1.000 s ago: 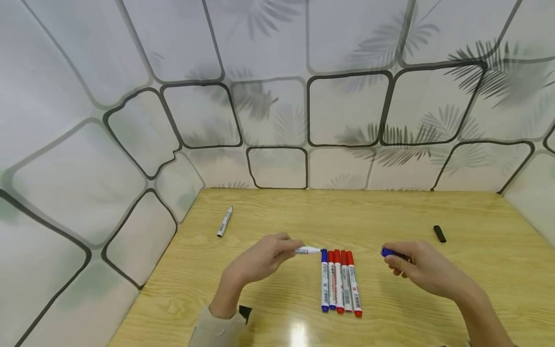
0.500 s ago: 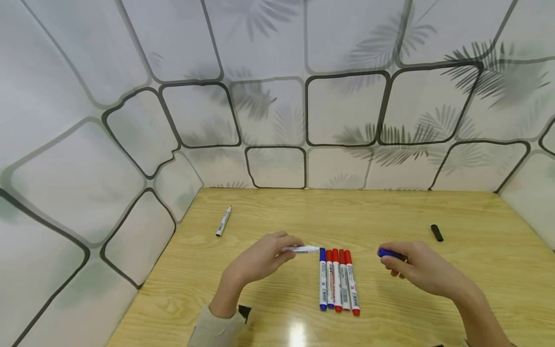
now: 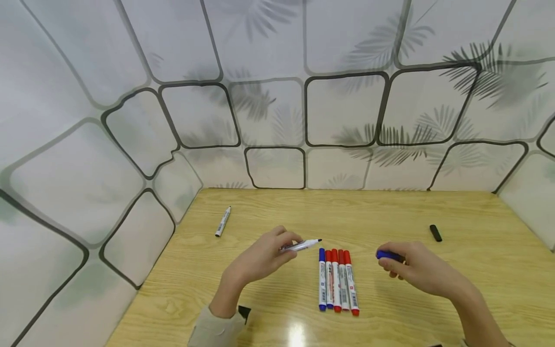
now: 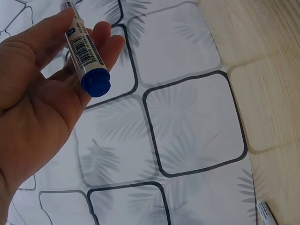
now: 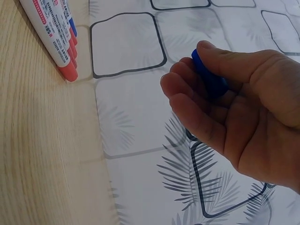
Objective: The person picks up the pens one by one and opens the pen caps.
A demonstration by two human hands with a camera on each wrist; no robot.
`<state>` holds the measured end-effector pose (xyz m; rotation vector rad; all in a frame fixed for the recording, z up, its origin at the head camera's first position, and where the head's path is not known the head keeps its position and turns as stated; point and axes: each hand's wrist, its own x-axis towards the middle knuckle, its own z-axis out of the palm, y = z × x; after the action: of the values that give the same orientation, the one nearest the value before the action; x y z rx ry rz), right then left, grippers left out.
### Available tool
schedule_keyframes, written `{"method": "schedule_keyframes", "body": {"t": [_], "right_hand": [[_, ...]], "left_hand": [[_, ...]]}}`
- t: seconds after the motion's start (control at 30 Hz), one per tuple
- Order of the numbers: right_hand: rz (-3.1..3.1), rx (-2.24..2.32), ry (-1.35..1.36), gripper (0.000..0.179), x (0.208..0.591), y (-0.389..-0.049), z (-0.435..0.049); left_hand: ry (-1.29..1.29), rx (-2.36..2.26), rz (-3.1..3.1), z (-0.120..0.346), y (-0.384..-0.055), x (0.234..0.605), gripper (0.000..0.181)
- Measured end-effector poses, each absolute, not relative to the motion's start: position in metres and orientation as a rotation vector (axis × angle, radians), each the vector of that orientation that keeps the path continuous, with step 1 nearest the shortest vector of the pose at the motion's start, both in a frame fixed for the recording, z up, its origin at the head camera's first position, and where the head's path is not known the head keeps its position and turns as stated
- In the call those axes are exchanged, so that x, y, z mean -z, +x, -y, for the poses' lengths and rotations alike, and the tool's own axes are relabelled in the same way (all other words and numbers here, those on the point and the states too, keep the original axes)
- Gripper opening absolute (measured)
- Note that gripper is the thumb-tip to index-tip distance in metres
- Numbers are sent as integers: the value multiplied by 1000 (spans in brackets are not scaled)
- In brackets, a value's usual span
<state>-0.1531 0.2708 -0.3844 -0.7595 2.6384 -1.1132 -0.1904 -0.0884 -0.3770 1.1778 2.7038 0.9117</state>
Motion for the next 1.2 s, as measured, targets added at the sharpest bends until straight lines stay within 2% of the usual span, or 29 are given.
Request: {"method": "schedule_keyframes", "body": {"t": [0.53,0.97,1.2], "right_hand": [[-2640,1099,-744,28,384,-154,-270],[-2633,1137,-718,32,382,-154,-266],[-2742,1128,-694,28,384,-152,-263]], "left_hand": [[1173,-929,-2775,89,-191,376,24],[1136,-925,-2779,91,-189,375,25],[1154,-920,-2784,90,-191,376,24]]}}
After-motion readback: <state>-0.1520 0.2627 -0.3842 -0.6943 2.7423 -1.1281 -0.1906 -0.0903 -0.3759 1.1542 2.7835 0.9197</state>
